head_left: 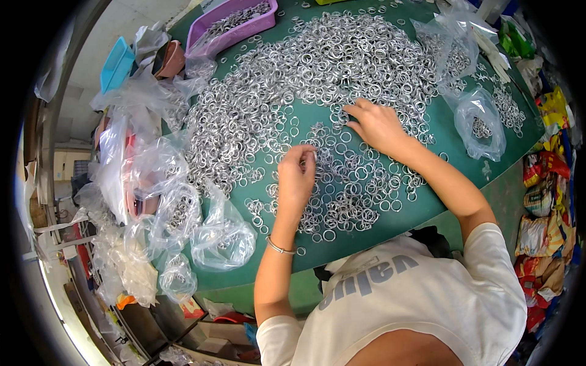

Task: The person sorts small metal rings from a large pile on a green table by hand, placing selected items into small plastic bags.

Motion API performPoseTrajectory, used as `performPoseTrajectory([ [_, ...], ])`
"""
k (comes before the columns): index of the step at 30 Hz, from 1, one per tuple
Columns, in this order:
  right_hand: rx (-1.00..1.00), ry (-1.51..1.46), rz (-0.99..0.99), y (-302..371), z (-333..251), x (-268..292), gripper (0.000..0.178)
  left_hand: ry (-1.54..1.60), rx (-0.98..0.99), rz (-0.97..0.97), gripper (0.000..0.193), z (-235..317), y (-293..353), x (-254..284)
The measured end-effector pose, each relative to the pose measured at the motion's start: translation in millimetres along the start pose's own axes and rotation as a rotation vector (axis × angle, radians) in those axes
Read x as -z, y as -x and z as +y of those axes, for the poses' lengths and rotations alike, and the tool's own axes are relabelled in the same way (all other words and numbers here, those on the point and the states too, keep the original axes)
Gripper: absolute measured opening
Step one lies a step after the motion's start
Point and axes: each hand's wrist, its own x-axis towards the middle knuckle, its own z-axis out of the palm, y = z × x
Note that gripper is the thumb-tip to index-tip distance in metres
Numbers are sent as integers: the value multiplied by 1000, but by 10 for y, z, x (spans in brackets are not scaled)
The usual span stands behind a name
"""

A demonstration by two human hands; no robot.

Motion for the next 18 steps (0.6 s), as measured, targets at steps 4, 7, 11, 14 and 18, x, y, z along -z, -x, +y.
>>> performPoseTrajectory([
  [4, 76, 105, -40, -24, 40, -136, 11, -46, -52, -37, 12, 145, 73, 5],
  [7, 18, -5, -157, 159, 53, 82, 12, -89, -57, -53, 15, 116, 140, 62],
  [11, -98, -186, -518, 192, 159, 386, 18, -307, -277, 132, 24, -36, 100, 51],
  [14, -88, -115, -236, 105, -14, 328, 22, -382, -283, 192, 30, -59, -28, -79],
  [18, 15, -49, -89, -11, -232, 39, 36, -563, -190, 16, 28, -29, -75, -153],
])
